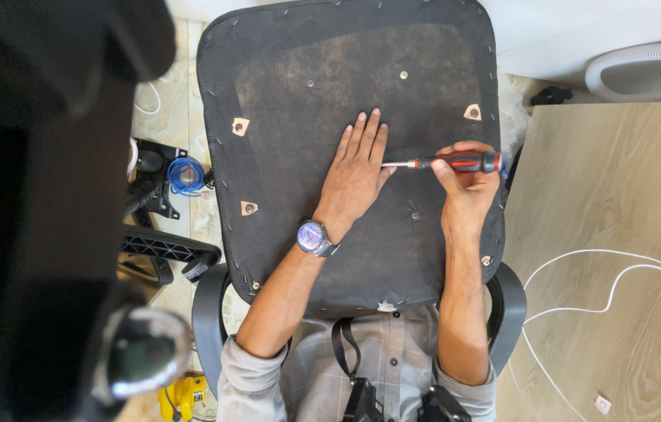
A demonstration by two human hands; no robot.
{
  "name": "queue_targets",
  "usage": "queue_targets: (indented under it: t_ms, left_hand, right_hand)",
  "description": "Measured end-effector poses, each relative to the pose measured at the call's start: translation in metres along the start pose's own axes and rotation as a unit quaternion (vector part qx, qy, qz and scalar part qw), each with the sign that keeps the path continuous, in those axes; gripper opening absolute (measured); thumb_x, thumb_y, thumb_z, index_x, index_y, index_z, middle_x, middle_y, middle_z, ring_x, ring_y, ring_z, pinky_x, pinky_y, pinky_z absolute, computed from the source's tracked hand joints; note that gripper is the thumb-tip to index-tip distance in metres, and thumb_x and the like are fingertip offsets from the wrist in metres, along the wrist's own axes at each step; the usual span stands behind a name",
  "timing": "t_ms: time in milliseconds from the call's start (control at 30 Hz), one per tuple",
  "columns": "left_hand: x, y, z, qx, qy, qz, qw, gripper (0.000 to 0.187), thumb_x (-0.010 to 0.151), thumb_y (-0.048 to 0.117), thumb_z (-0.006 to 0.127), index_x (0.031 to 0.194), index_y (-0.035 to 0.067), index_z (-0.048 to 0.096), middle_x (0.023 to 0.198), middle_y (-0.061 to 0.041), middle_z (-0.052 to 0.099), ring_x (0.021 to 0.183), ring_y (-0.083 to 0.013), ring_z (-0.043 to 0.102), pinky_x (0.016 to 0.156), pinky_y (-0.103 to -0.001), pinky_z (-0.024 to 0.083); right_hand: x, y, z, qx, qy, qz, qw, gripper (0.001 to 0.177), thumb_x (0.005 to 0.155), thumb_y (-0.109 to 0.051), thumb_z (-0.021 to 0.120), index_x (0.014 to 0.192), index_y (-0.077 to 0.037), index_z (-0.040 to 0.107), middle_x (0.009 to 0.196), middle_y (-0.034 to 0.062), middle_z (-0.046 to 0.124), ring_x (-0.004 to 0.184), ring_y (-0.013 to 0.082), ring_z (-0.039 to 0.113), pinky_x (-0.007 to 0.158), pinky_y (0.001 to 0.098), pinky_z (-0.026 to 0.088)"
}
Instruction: The person uses a screwdriver to loosen and remove screws from the underside of an office chair seat. They work on multiple screw locations in sequence, holding the seat steady with one hand while turning the screwdriver with the other.
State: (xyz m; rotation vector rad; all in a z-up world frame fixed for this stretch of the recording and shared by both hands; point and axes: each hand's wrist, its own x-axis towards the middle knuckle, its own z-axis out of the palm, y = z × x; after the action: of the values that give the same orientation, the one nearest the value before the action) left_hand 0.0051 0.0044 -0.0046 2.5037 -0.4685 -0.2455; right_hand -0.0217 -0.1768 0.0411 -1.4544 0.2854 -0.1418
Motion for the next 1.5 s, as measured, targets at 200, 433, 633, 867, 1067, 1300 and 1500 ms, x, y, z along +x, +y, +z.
queue_targets:
  t_ms: [200, 433, 633, 867, 1067, 1300, 1500]
  left_hand:
    - [0.001, 0.001, 0.0, -0.016, 0.005, -0.012, 1.0, 0.074, 0.097, 0.041, 0.064, 0.151, -0.004, 0.04, 0.165, -0.021, 0.026, 0.155, -0.0333, 0.024, 0.128, -0.047, 0.022]
    - [0.0, 0.001, 0.004, 0.002, 0.01, -0.006, 1.0, 0.072, 0.098, 0.042, 0.063, 0.151, -0.003, 0.042, 0.165, -0.021, 0.025, 0.155, -0.0332, 0.023, 0.128, -0.047, 0.021]
    - [-0.002, 0.004, 0.004, 0.008, -0.007, -0.006, 1.0, 0.074, 0.097, 0.044, 0.062, 0.151, -0.002, 0.042, 0.165, -0.023, 0.024, 0.155, -0.0351, 0.022, 0.128, -0.048, 0.02]
    - [-0.005, 0.009, 0.003, 0.022, -0.021, -0.005, 1.0, 0.073, 0.097, 0.044, 0.061, 0.151, -0.001, 0.042, 0.165, -0.025, 0.023, 0.155, -0.0365, 0.021, 0.127, -0.049, 0.019]
    - [-0.006, 0.008, 0.003, 0.016, -0.013, -0.002, 1.0, 0.072, 0.098, 0.044, 0.061, 0.152, 0.0, 0.042, 0.165, -0.025, 0.023, 0.155, -0.037, 0.021, 0.127, -0.05, 0.02]
    - [-0.008, 0.013, 0.003, 0.024, -0.02, 0.002, 1.0, 0.07, 0.097, 0.044, 0.062, 0.152, 0.003, 0.044, 0.165, -0.027, 0.021, 0.155, -0.0399, 0.019, 0.127, -0.052, 0.02]
    - [-0.007, 0.014, 0.002, 0.018, -0.018, 0.001, 1.0, 0.071, 0.097, 0.044, 0.062, 0.152, 0.003, 0.044, 0.165, -0.026, 0.021, 0.154, -0.0398, 0.019, 0.126, -0.052, 0.02]
  right_hand:
    - [0.003, 0.003, -0.008, 0.108, -0.032, 0.053, 0.992, 0.045, 0.089, 0.01, 0.073, 0.129, -0.005, 0.058, 0.118, 0.0128, 0.072, 0.117, 0.0237, 0.07, 0.108, 0.0357, 0.057]
    - [0.004, 0.003, -0.007, 0.101, -0.03, 0.058, 0.993, 0.042, 0.094, 0.015, 0.072, 0.131, -0.001, 0.059, 0.118, 0.0115, 0.069, 0.116, 0.0231, 0.068, 0.11, 0.0369, 0.056]
    - [0.003, 0.013, -0.013, 0.095, -0.01, 0.045, 0.994, 0.044, 0.091, 0.014, 0.074, 0.129, -0.003, 0.059, 0.117, 0.0148, 0.07, 0.114, 0.024, 0.069, 0.106, 0.0374, 0.056]
    - [0.004, 0.012, -0.02, 0.15, -0.033, 0.067, 0.986, 0.043, 0.091, 0.011, 0.074, 0.13, -0.001, 0.059, 0.123, 0.0119, 0.068, 0.116, 0.0213, 0.067, 0.109, 0.0355, 0.055]
    - [0.005, 0.016, -0.018, 0.091, -0.026, 0.043, 0.995, 0.041, 0.095, 0.016, 0.071, 0.132, 0.001, 0.059, 0.118, 0.0151, 0.068, 0.113, 0.0249, 0.067, 0.104, 0.0383, 0.053]
    - [0.007, 0.013, -0.022, 0.177, -0.011, 0.076, 0.981, 0.047, 0.088, 0.01, 0.072, 0.13, -0.005, 0.056, 0.128, 0.0105, 0.07, 0.121, 0.0214, 0.068, 0.112, 0.0372, 0.055]
    - [0.007, 0.005, -0.014, 0.077, -0.02, 0.016, 0.997, 0.047, 0.096, 0.018, 0.072, 0.136, -0.001, 0.056, 0.122, 0.0162, 0.067, 0.119, 0.0279, 0.068, 0.107, 0.0417, 0.055]
